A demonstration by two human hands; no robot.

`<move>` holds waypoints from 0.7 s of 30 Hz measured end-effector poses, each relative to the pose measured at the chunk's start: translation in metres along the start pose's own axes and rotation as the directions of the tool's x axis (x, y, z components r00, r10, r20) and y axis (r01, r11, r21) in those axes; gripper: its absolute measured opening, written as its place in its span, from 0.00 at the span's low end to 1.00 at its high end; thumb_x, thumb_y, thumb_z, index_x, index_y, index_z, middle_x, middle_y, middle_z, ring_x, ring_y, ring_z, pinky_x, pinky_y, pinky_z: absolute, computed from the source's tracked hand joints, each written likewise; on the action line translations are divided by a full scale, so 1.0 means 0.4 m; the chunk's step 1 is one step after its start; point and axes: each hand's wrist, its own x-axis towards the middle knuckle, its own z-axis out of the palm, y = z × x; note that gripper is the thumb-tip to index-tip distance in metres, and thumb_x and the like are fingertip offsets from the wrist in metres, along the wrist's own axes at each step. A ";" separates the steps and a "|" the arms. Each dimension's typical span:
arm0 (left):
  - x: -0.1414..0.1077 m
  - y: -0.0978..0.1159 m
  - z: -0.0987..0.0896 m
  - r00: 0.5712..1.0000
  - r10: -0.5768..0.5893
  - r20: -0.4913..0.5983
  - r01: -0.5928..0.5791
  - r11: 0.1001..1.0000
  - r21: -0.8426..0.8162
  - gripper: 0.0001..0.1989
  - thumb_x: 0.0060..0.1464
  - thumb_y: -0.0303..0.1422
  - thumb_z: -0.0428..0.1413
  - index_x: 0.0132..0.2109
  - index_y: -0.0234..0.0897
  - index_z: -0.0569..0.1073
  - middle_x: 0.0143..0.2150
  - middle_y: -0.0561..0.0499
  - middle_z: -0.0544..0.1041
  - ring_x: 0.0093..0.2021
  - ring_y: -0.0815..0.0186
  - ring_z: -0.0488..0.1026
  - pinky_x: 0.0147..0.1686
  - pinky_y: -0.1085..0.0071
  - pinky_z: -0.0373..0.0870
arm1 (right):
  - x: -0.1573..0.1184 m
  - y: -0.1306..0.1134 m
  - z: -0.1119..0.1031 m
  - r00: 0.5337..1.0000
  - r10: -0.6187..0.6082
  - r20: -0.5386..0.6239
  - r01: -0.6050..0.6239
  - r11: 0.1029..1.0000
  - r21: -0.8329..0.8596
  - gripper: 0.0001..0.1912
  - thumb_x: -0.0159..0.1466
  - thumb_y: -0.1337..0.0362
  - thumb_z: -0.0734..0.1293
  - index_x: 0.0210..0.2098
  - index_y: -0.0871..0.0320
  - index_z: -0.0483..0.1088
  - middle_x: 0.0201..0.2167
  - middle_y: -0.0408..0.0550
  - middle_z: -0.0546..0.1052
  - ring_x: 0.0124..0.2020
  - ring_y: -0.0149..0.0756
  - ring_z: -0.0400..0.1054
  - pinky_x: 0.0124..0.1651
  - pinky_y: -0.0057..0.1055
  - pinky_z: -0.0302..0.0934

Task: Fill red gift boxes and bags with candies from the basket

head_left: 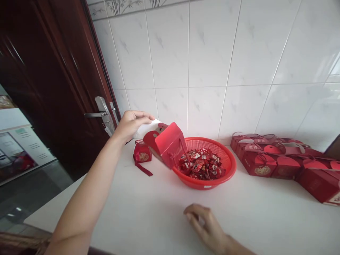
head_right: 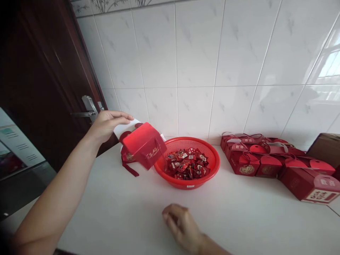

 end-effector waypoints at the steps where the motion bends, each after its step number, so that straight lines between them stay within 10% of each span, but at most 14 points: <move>1: -0.034 0.015 0.000 0.998 0.011 0.069 -0.011 1.000 -0.003 0.05 0.41 0.33 0.62 0.27 0.38 0.81 0.30 0.51 0.82 0.38 0.59 0.79 0.43 0.66 0.76 | 0.012 -0.011 -0.024 0.996 0.049 -0.068 -0.046 0.998 0.041 0.21 0.74 0.53 0.54 0.36 0.58 0.70 0.27 0.46 0.74 0.27 0.31 0.67 0.30 0.26 0.63; 6: -0.211 0.030 0.051 0.876 0.066 0.479 -0.072 0.997 -0.006 0.08 0.46 0.34 0.60 0.32 0.36 0.83 0.30 0.50 0.83 0.31 0.60 0.79 0.30 0.70 0.75 | 0.050 -0.051 -0.127 0.942 0.225 -0.247 -0.144 0.941 0.307 0.20 0.72 0.49 0.58 0.37 0.58 0.71 0.27 0.45 0.74 0.23 0.30 0.65 0.27 0.27 0.63; 11: -0.342 -0.005 0.125 0.781 0.068 0.620 -0.122 0.991 0.046 0.11 0.53 0.30 0.57 0.38 0.37 0.84 0.37 0.49 0.85 0.34 0.62 0.81 0.31 0.73 0.74 | 0.043 -0.083 -0.182 0.940 0.137 -0.312 -0.025 0.942 0.336 0.16 0.71 0.52 0.61 0.42 0.56 0.74 0.32 0.47 0.77 0.30 0.34 0.70 0.36 0.32 0.68; 21: -0.398 -0.064 0.196 0.817 -0.035 0.575 -0.057 0.988 0.141 0.12 0.57 0.29 0.55 0.41 0.38 0.84 0.37 0.51 0.85 0.33 0.65 0.80 0.34 0.73 0.71 | 0.029 -0.114 -0.198 0.981 -0.195 0.004 0.194 0.970 -0.144 0.14 0.71 0.56 0.62 0.48 0.53 0.77 0.55 0.56 0.73 0.55 0.45 0.70 0.54 0.42 0.68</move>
